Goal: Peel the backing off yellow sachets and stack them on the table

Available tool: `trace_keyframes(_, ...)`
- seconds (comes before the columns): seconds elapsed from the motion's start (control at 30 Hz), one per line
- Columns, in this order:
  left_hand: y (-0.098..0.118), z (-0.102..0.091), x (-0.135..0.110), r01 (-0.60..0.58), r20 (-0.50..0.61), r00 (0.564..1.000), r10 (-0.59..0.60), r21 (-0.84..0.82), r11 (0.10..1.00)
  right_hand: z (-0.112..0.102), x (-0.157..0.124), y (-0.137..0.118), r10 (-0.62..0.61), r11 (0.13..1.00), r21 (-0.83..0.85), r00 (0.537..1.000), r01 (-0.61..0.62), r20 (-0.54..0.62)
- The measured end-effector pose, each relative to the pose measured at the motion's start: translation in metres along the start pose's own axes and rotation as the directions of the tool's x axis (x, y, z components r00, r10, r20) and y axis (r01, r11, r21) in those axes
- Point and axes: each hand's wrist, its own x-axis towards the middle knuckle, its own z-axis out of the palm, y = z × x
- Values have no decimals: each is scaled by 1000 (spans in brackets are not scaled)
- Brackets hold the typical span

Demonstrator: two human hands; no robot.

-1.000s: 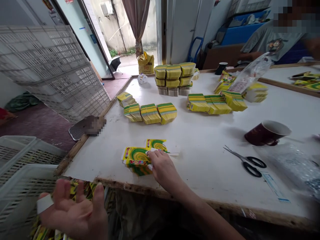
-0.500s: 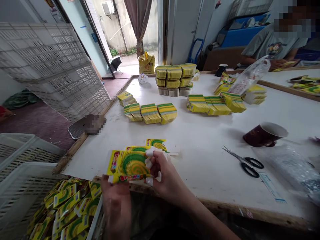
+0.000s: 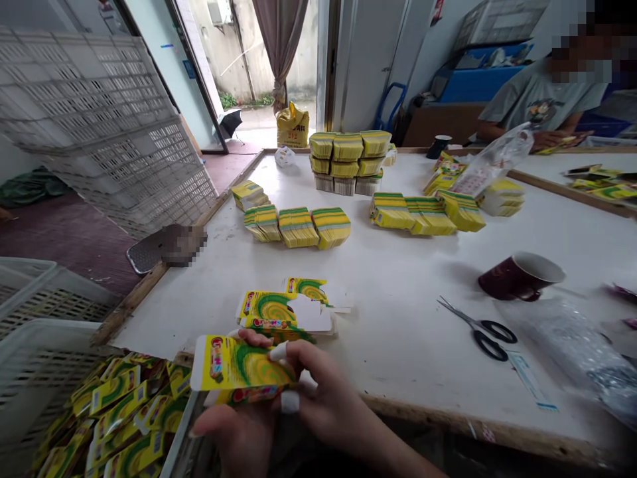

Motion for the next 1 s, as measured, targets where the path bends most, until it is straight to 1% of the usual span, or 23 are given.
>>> trace_keyframes(0.07, -4, -6, 2, -43, -17, 999, 44, 95, 995, -8, 2, -1, 13, 1000, -13, 998, -14, -60)
trace_keyframes(0.13, -7, -12, 5, -120, -62, 989, 132, 178, 977, -17, 4, -5, 3, 998, -60, 996, -8, -91)
trace_keyframes(0.2, -7, -19, 8, -170, -88, 976, 198, 254, 952, -26, 5, -9, -41, 991, -128, 995, 29, -92)
trace_keyframes(0.23, -5, -22, 9, -175, -71, 977, 202, 277, 945, -31, 4, -11, -74, 985, -164, 994, 60, -81)
trace_keyframes(0.33, 12, -29, 11, -128, 38, 992, 122, 303, 944, -49, 2, -19, -192, 935, -304, 981, 183, 0)
trace_keyframes(0.37, 20, -30, 11, -115, 76, 992, 95, 321, 940, -55, 0, -22, -232, 899, -374, 972, 229, 39)
trace_keyframes(0.43, 36, -33, 10, -104, 165, 986, 40, 407, 908, -64, -2, -29, -289, 784, -540, 950, 307, 121)
trace_keyframes(0.47, 42, -35, 10, -117, 234, 972, 2, 480, 869, -66, -4, -32, -302, 714, -611, 938, 341, 171)
trace_keyframes(0.5, 46, -36, 9, -146, 319, 946, -52, 565, 812, -66, -5, -35, -303, 652, -660, 926, 373, 224)
trace_keyframes(0.53, 47, -36, 9, -197, 403, 908, -112, 649, 735, -64, -6, -38, -294, 606, -687, 916, 400, 274)
trace_keyframes(0.6, 43, -37, 8, -336, 515, 828, -222, 772, 539, -58, -8, -41, -265, 564, -694, 894, 447, 361)
trace_keyframes(0.63, 38, -36, 8, -392, 535, 803, -263, 806, 444, -54, -10, -40, -259, 559, -688, 886, 463, 386)
trace_keyframes(0.67, 32, -35, 8, -428, 539, 792, -288, 825, 368, -51, -11, -38, -268, 555, -690, 885, 464, 380)
trace_keyframes(0.7, 26, -35, 8, -446, 532, 792, -298, 839, 312, -49, -13, -35, -297, 555, -700, 893, 449, 337)
trace_keyframes(0.73, 21, -34, 8, -457, 523, 802, -290, 848, 267, -47, -15, -30, -342, 569, -708, 904, 418, 259)
trace_keyframes(0.77, 15, -33, 7, -465, 511, 819, -259, 857, 222, -45, -16, -25, -384, 604, -707, 912, 368, 147)
trace_keyframes(0.8, 11, -33, 6, -477, 505, 838, -206, 862, 172, -44, -18, -19, -401, 661, -687, 916, 301, 16)
trace_keyframes(0.83, 7, -33, 5, -494, 507, 850, -144, 861, 118, -42, -19, -14, -379, 734, -640, 919, 226, -111)
trace_keyframes(0.87, 4, -33, 3, -516, 520, 850, -85, 854, 68, -40, -20, -9, -313, 815, -559, 928, 154, -200)
trace_keyframes(0.9, 1, -33, 1, -537, 537, 842, -41, 843, 28, -37, -21, -5, -209, 891, -446, 948, 84, -239)
trace_keyframes(0.93, -2, -33, -2, -555, 555, 832, -12, 832, 7, -34, -21, -1, -84, 951, -309, 970, 9, -230)
trace_keyframes(0.97, -5, -33, -5, -561, 561, 828, 1, 827, 7, -30, -21, 2, 42, 985, -158, 982, -71, -182)
trace_keyframes(1.0, -7, -33, -8, -554, 554, 832, 7, 832, 24, -27, -21, 4, 150, 989, -2, 983, -151, -108)
